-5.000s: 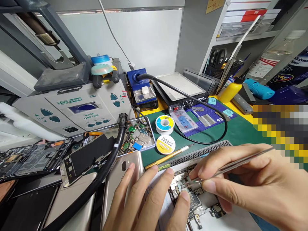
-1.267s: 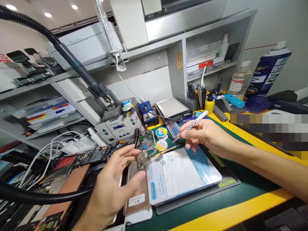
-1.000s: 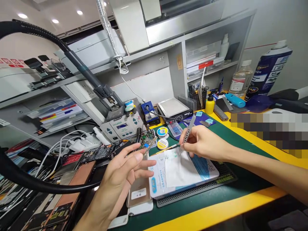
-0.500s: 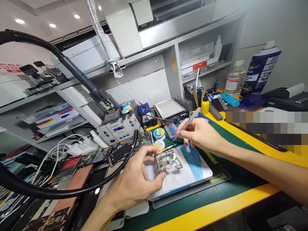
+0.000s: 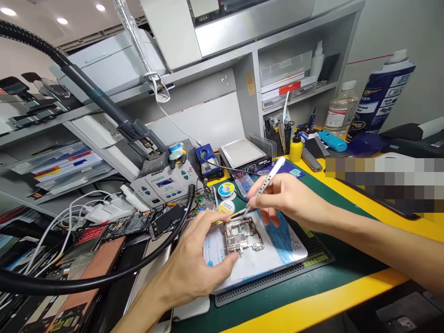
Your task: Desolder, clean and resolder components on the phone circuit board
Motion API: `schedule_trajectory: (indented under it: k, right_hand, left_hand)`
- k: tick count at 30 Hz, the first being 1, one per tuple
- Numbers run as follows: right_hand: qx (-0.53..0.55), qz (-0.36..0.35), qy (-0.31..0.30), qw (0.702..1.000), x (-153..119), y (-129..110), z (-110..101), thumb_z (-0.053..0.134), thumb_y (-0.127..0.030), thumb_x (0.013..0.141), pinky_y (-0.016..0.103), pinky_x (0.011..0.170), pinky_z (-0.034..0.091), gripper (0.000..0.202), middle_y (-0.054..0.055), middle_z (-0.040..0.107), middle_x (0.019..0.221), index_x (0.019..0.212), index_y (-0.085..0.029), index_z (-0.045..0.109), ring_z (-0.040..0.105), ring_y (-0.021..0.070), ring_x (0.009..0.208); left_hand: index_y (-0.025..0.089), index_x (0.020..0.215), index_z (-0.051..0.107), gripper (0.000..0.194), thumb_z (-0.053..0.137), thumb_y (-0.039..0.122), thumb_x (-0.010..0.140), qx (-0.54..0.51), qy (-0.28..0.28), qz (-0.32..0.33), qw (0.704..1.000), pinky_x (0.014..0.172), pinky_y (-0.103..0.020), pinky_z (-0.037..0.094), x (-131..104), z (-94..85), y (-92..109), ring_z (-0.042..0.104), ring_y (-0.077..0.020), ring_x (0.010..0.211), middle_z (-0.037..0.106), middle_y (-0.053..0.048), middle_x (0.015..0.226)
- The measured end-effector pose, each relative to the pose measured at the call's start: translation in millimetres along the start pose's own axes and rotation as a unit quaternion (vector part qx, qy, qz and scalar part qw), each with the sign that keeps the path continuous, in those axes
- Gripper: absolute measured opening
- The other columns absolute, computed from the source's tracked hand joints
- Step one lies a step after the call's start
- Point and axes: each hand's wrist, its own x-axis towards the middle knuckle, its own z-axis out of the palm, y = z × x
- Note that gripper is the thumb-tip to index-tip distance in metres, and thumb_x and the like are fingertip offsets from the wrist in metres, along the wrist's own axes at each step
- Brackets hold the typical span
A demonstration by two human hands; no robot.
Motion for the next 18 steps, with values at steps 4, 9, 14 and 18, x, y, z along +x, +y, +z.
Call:
schedule_trajectory:
  k: [4, 9, 14, 18]
  right_hand:
    - [-0.012, 0.049, -0.055, 0.997, -1.9, 11.9, 7.1, 0.084, -0.031, 0.075, 0.023, 0.041, 0.047, 0.018, -0.002, 0.067, 0.053, 0.085, -0.018, 0.075, 0.062, 0.0160, 0.046]
    - [-0.030, 0.079, -0.050, 0.995, -3.8, 20.4, 13.0, 0.083, -0.034, 0.081, 0.022, 0.041, 0.045, 0.019, -0.002, 0.067, 0.051, 0.090, -0.019, 0.077, 0.056, 0.0134, 0.042]
    - [-0.017, 0.092, -0.041, 0.995, -8.8, 19.9, 21.3, 0.087, -0.038, 0.080, 0.021, 0.040, 0.040, 0.020, 0.000, 0.067, 0.053, 0.083, -0.021, 0.078, 0.054, 0.0127, 0.044]
    - [0.010, 0.103, -0.031, 0.994, -11.2, 20.6, 25.4, 0.093, -0.041, 0.079, 0.022, 0.039, 0.039, 0.023, 0.001, 0.066, 0.053, 0.082, -0.022, 0.081, 0.054, 0.0134, 0.045]
  left_hand:
    - [0.029, 0.141, 0.054, 0.056, 0.077, 0.029, 0.090, 0.026, -0.024, 0.032, 0.999, 0.114, -0.044, 0.053, -0.6, -3.6, -5.6, 0.065, -0.0264, 0.130, 0.067, -0.007, 0.139]
    - [0.026, 0.141, 0.056, 0.059, 0.080, 0.031, 0.087, 0.052, -0.027, 0.068, 0.996, 0.113, -0.052, 0.055, -0.7, -7.0, -8.3, 0.067, -0.0316, 0.129, 0.070, -0.011, 0.138]
    - [0.028, 0.139, 0.061, 0.049, 0.074, 0.028, 0.092, 0.057, 0.009, 0.096, 0.994, 0.121, -0.052, 0.050, -15.9, 0.9, -18.5, 0.064, -0.0325, 0.138, 0.069, -0.011, 0.147]
    - [0.032, 0.138, 0.063, 0.046, 0.068, 0.024, 0.093, 0.042, 0.029, 0.104, 0.993, 0.122, -0.052, 0.049, -28.5, 8.7, -28.5, 0.059, -0.0344, 0.145, 0.066, -0.010, 0.154]
